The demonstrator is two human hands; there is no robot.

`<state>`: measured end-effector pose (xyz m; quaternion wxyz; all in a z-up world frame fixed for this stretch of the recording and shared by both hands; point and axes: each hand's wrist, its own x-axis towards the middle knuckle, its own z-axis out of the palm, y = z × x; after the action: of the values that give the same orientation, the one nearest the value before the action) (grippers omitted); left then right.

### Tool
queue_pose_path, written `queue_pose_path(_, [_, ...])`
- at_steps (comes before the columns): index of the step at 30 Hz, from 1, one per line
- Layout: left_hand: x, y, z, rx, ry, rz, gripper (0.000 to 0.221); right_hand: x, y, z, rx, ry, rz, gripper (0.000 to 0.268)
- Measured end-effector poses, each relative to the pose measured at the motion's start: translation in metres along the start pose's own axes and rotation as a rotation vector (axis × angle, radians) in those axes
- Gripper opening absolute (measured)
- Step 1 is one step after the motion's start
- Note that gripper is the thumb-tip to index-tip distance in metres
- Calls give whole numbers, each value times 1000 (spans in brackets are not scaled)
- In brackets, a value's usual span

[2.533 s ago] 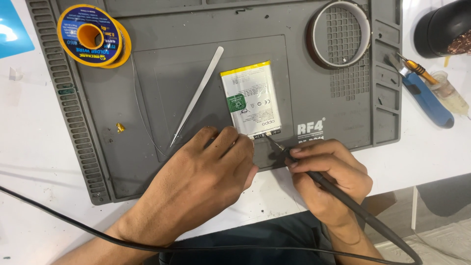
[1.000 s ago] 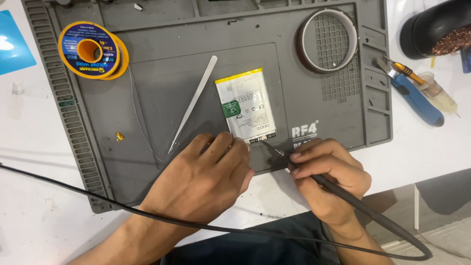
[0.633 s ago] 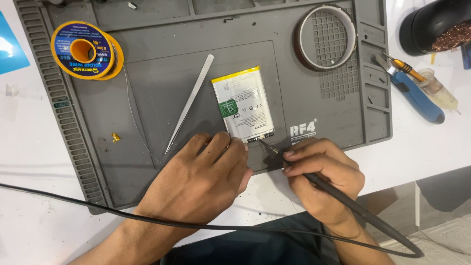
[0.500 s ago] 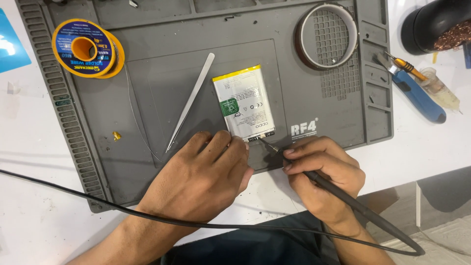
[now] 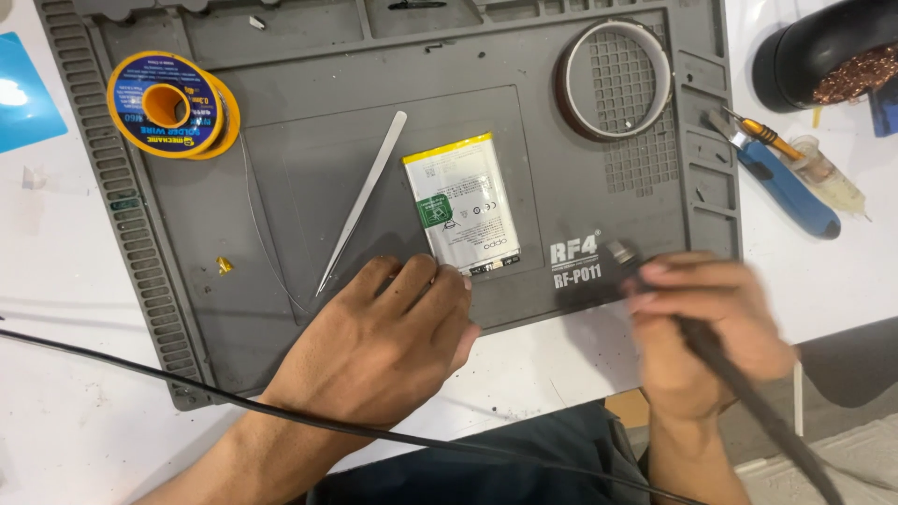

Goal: Soldering terminals on a mobile phone battery using a soldering iron and solder wire on a repair mat.

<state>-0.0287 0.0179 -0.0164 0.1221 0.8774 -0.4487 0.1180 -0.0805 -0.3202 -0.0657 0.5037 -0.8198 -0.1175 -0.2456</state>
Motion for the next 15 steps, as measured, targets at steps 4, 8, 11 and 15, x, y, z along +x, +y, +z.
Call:
queue_pose_path(4, [2,-1,0,38,20,12,15,14,36,-61,-203,10,299,12])
queue_pose_path(8, [0,0,1,27,26,8,13,67,69,-67,-690,440,228,11])
queue_pose_path(11, [2,-1,-3,30,25,15,16,97,83,-53,-515,334,228,13])
queue_pose_path(15, [-1,-3,-2,0,30,38,15,57,105,-91,-643,501,358,27])
